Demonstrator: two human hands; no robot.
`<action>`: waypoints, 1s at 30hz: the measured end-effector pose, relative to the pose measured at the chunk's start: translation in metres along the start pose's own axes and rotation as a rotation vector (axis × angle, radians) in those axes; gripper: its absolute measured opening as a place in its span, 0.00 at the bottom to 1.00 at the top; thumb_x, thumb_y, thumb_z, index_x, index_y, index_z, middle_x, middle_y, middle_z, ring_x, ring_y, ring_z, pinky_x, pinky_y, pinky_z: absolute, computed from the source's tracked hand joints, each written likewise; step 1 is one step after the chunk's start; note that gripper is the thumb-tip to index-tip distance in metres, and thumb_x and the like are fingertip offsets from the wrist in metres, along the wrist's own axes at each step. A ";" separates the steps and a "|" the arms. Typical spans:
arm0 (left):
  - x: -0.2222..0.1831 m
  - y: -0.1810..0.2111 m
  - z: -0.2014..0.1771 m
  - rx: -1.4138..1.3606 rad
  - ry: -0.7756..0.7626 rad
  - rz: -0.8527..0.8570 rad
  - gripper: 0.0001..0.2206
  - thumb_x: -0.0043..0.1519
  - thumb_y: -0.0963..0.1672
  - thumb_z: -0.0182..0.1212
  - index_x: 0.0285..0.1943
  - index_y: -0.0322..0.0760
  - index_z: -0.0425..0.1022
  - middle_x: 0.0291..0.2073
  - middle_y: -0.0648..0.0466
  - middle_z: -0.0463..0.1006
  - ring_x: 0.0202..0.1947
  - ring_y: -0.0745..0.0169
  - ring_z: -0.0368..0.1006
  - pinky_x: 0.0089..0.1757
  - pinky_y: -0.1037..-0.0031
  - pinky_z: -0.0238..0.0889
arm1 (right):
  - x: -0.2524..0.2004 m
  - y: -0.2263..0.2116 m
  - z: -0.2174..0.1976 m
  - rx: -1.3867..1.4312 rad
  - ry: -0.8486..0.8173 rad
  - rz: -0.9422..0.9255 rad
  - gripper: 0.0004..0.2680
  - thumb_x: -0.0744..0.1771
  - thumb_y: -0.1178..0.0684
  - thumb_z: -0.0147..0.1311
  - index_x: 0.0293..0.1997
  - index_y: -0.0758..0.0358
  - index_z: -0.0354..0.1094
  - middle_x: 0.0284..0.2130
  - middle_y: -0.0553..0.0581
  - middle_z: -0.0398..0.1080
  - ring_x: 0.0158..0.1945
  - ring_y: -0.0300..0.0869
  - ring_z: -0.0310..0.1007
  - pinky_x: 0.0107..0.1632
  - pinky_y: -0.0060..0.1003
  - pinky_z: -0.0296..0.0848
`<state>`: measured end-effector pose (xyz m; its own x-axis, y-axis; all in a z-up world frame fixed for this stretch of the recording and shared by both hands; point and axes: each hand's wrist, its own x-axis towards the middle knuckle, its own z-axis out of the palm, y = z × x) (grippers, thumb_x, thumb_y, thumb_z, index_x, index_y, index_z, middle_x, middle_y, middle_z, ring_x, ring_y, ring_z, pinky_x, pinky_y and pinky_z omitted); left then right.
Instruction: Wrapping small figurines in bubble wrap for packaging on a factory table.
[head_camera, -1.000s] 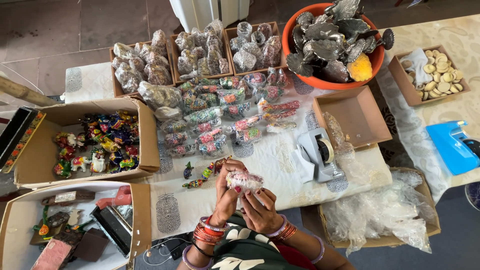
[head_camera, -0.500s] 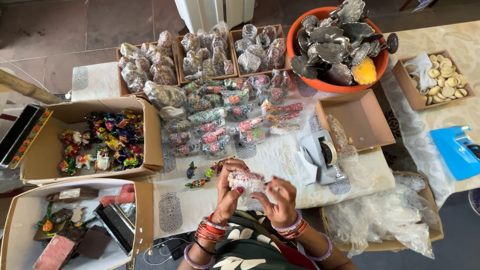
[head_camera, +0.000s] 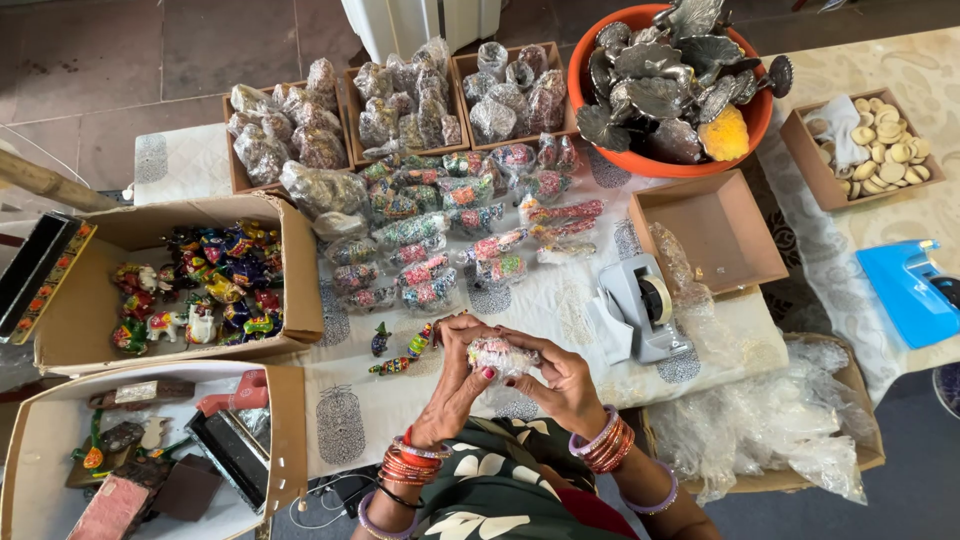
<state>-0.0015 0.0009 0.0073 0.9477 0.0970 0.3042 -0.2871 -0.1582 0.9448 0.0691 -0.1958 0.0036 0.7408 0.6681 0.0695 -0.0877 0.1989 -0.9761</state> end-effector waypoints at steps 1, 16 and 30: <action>0.001 0.007 -0.002 0.027 -0.043 -0.018 0.28 0.69 0.57 0.50 0.70 0.36 0.63 0.58 0.44 0.57 0.64 0.47 0.56 0.66 0.56 0.50 | -0.003 0.003 -0.001 -0.027 0.025 -0.008 0.21 0.66 0.59 0.62 0.65 0.75 0.62 0.65 0.68 0.65 0.66 0.49 0.68 0.64 0.42 0.74; 0.013 0.049 -0.006 -0.141 -0.240 -0.031 0.34 0.69 0.49 0.54 0.81 0.35 0.42 0.76 0.41 0.55 0.78 0.43 0.48 0.71 0.54 0.42 | -0.006 -0.003 0.002 -0.251 0.142 -0.305 0.17 0.65 0.61 0.63 0.60 0.72 0.68 0.60 0.71 0.71 0.65 0.54 0.72 0.67 0.47 0.72; 0.028 0.034 0.001 0.085 -0.091 -0.151 0.37 0.66 0.47 0.61 0.81 0.33 0.43 0.76 0.37 0.56 0.75 0.42 0.52 0.67 0.56 0.48 | 0.016 0.049 -0.023 0.046 0.268 -0.024 0.16 0.63 0.62 0.64 0.55 0.77 0.69 0.42 0.65 0.78 0.42 0.42 0.80 0.45 0.35 0.82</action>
<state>0.0155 -0.0031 0.0476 0.9889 0.0369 0.1438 -0.1315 -0.2312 0.9640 0.0918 -0.1922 -0.0475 0.8923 0.4504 0.0299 -0.0934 0.2491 -0.9640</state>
